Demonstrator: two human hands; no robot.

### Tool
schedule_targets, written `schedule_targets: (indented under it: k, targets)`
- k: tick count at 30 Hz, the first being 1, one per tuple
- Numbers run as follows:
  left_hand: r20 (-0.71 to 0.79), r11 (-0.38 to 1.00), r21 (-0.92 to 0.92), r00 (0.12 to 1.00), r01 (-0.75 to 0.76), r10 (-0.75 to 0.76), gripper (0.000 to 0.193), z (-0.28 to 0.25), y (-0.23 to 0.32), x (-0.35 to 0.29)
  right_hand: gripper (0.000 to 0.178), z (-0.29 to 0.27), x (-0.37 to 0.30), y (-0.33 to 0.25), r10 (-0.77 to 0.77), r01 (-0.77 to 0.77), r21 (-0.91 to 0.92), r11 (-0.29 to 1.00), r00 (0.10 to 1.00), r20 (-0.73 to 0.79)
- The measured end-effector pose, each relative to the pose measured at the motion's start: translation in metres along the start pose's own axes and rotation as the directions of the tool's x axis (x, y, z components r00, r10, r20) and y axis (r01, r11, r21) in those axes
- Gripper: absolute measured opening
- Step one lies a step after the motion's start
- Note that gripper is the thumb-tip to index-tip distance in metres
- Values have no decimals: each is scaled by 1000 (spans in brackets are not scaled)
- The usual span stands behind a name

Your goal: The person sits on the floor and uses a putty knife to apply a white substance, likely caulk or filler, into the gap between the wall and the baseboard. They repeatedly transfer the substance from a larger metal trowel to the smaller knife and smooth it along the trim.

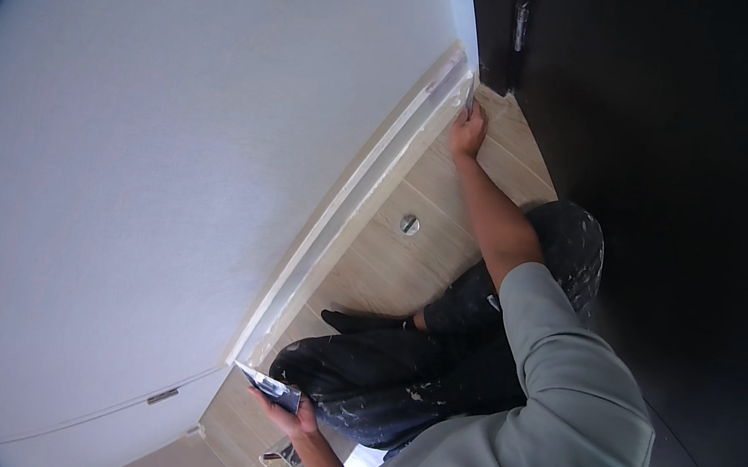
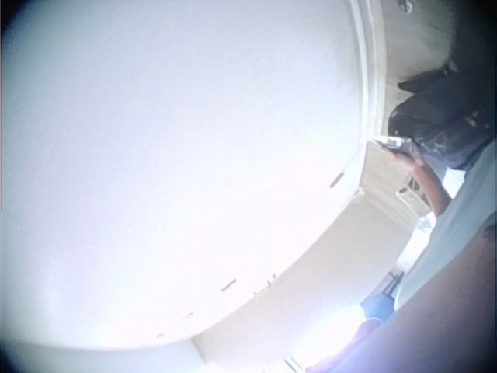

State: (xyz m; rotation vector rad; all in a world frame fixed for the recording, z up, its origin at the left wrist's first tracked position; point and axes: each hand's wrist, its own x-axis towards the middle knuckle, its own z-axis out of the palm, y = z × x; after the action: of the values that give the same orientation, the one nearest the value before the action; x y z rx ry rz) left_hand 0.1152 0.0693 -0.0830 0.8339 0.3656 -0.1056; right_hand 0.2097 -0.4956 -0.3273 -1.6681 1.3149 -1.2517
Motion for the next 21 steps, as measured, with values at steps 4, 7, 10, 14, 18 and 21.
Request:
schedule_targets:
  k: [4, 7, 10, 14, 18, 21]
  targets:
    - [-6, 1000, 12, 1000, -6, 6, 25, 6, 0, -1, 38, 12, 24, 6, -5, 5, 38, 999, 1000, -12]
    - [21, 1000, 5, 1000, 11, -11, 26, 3, 1, 0, 37, 21, 36, 6, -28, 29, 18, 999, 999, -30]
    - [33, 1000, 15, 999, 17, -18, 26, 4, 1, 0, 39, 28, 48, 11, -91, 91, -22, 996, 996, -21]
    - [8, 1000, 5, 1000, 6, -6, 26, 4, 1, 0, 43, 36, 52, 11, -135, 133, -57, 989, 990, -35]
    - [13, 1000, 10, 1000, 10, -10, 25, 6, -1, 0, 43, 42, 57, 13, -142, 137, -72, 988, 988, -57]
    - [11, 1000, 12, 1000, 7, -7, 25, 5, 0, 0, 42, 44, 57, 9, -110, 107, -64, 992, 992, -59]
